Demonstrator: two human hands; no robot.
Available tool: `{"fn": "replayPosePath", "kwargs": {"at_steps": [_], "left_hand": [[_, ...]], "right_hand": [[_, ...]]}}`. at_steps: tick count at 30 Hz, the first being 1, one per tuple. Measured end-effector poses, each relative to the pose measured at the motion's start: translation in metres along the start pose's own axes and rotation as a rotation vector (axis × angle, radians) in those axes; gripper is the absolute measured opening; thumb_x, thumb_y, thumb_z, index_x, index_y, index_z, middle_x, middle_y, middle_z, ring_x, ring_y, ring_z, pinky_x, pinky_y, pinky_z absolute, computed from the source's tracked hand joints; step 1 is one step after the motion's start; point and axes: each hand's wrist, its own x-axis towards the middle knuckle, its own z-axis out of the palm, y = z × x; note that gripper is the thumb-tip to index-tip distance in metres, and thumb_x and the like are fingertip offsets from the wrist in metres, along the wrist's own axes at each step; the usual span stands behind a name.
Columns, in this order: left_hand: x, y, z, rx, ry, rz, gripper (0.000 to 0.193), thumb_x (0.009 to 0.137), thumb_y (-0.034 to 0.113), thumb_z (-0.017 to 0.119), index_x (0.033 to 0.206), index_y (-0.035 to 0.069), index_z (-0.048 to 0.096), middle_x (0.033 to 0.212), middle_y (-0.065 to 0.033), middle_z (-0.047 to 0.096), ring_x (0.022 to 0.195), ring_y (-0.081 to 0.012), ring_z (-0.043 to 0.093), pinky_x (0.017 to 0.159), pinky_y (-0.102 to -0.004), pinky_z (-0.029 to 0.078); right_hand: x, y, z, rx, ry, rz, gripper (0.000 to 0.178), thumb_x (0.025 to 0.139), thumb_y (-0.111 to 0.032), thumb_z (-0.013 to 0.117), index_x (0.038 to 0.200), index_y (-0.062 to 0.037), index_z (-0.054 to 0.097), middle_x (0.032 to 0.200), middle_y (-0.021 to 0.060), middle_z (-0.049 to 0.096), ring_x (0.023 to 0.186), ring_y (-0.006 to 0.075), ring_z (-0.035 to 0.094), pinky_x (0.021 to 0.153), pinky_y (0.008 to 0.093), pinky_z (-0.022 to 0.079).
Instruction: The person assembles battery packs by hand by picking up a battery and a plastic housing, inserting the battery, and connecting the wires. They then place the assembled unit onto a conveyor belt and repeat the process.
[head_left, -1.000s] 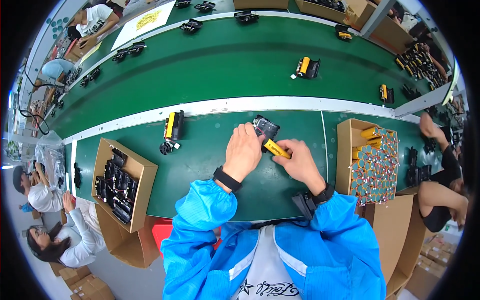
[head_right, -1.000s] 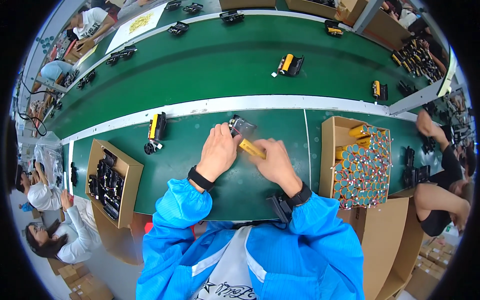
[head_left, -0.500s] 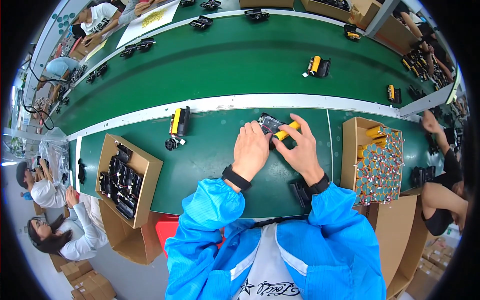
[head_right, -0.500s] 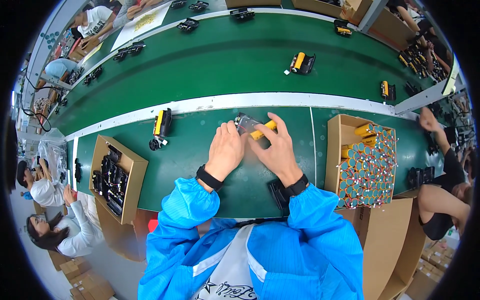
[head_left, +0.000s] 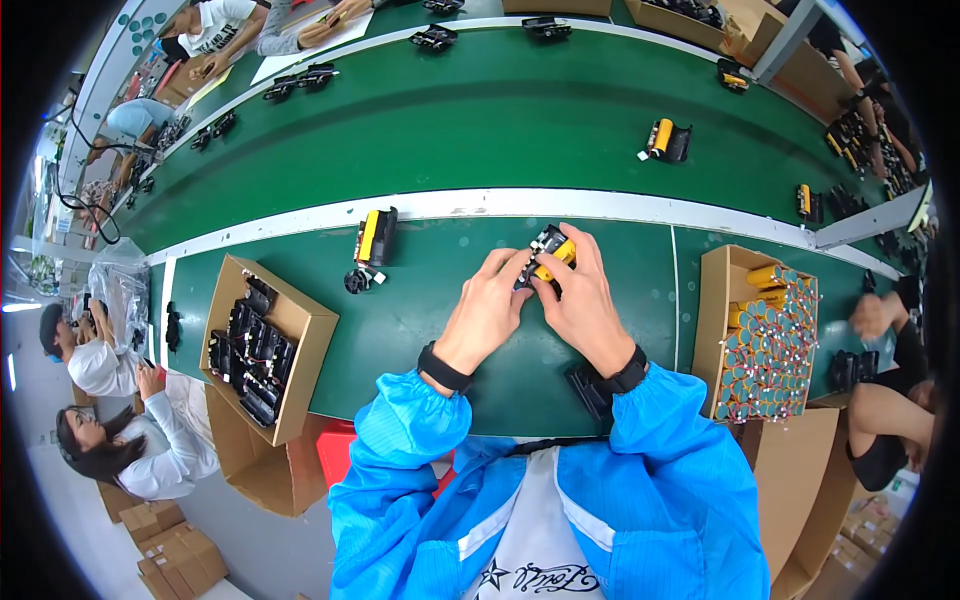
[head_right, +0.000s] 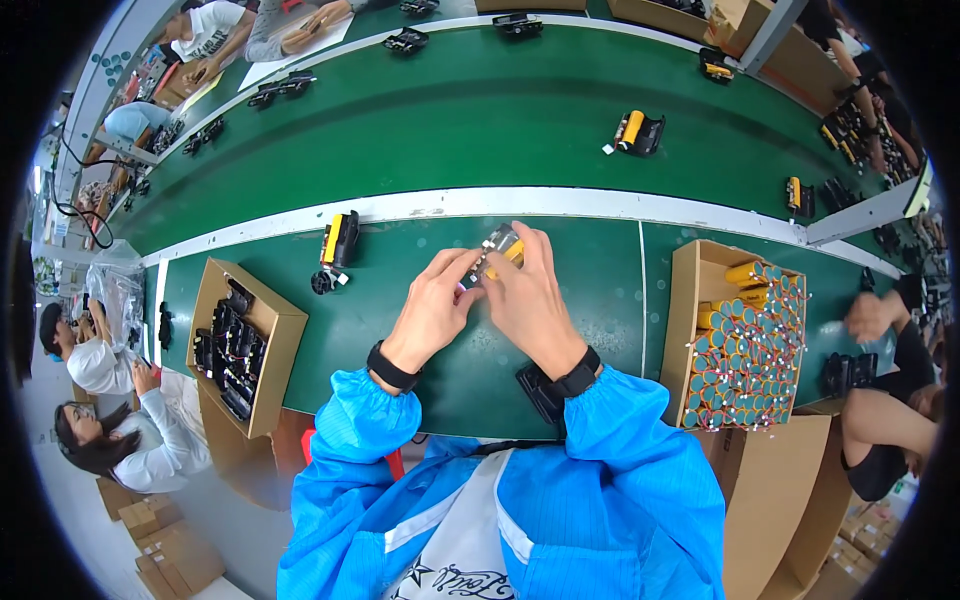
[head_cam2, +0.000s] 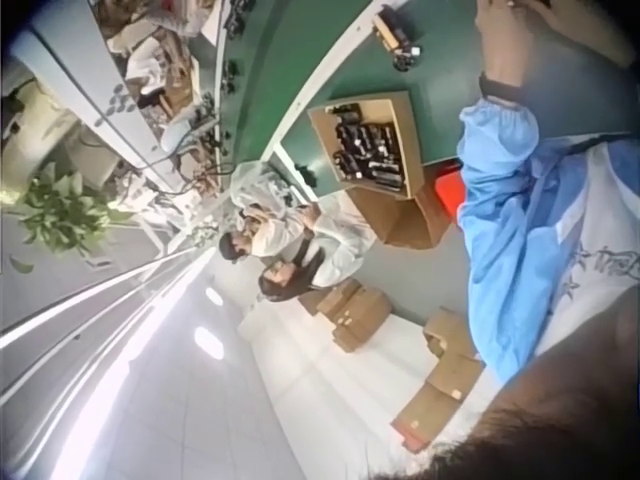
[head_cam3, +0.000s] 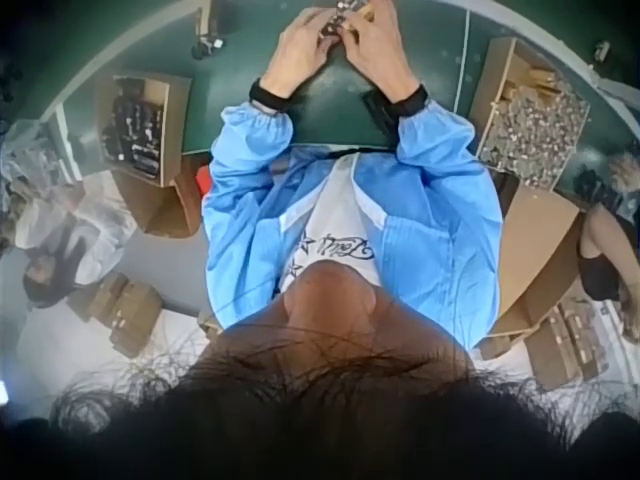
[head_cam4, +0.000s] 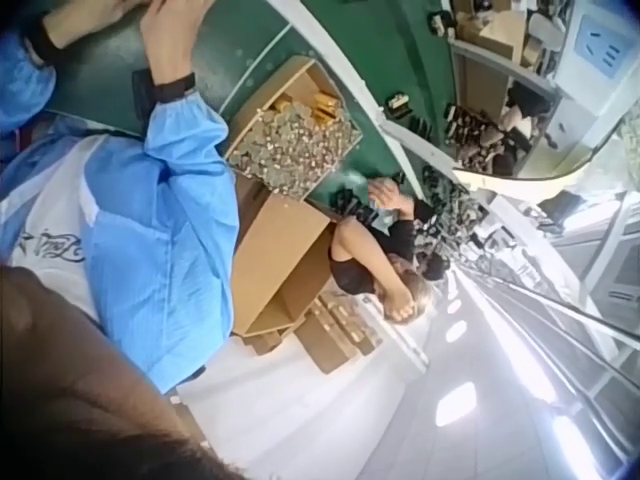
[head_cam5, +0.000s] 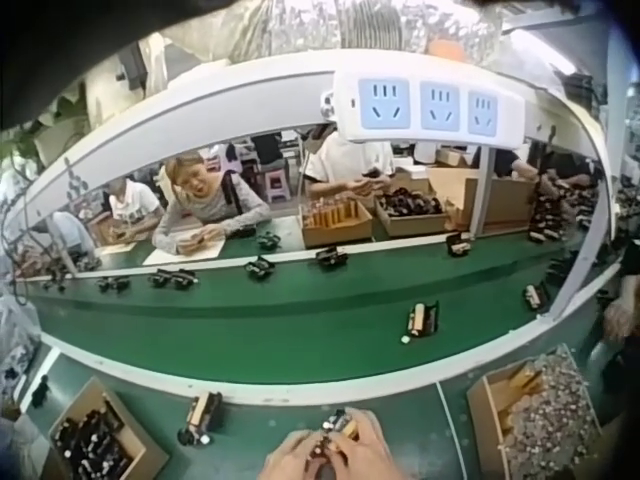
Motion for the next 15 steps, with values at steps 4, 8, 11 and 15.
{"fn": "replayPosePath", "kwargs": {"at_steps": [4,8,11,15], "left_hand": [[-0.01,-0.021,0.0,0.018,0.119,0.146,0.037,0.079,-0.002,0.061,0.116,0.0,0.059,0.119,-0.0197,0.058,0.101,-0.0388,0.062,0.081,-0.0443,0.055],[-0.012,-0.025,0.013,0.221,0.137,0.265,0.024,0.077,0.001,0.057,0.101,-0.004,0.06,0.102,-0.0201,0.058,0.093,-0.037,0.062,0.079,-0.0428,0.055],[-0.001,-0.011,0.022,0.297,0.002,0.193,0.029,0.078,0.003,0.059,0.105,-0.004,0.058,0.106,-0.0198,0.058,0.094,-0.0348,0.062,0.081,-0.042,0.054],[-0.017,-0.007,-0.001,0.235,-0.046,0.144,0.033,0.076,0.002,0.061,0.108,-0.005,0.054,0.1,-0.0198,0.059,0.09,-0.0349,0.063,0.081,-0.042,0.053]], "right_hand": [[0.01,-0.009,0.015,-0.022,-0.037,-0.015,0.032,0.073,-0.002,0.072,0.105,-0.0016,0.068,0.134,0.027,0.046,0.121,0.0439,0.05,0.101,0.0457,0.045],[0.005,0.001,0.01,-0.064,0.041,-0.008,0.052,0.068,-0.008,0.078,0.118,-0.0063,0.063,0.131,0.0218,0.051,0.122,0.0382,0.05,0.101,0.0427,0.044],[-0.002,0.017,0.002,0.025,0.107,0.059,0.047,0.075,-0.006,0.077,0.119,-0.003,0.062,0.128,0.0181,0.055,0.118,0.0348,0.055,0.1,0.0395,0.045],[-0.007,0.015,0.012,0.058,0.018,0.053,0.045,0.077,-0.006,0.076,0.12,-0.0027,0.06,0.13,0.0185,0.052,0.119,0.0357,0.054,0.099,0.0403,0.045]]}}
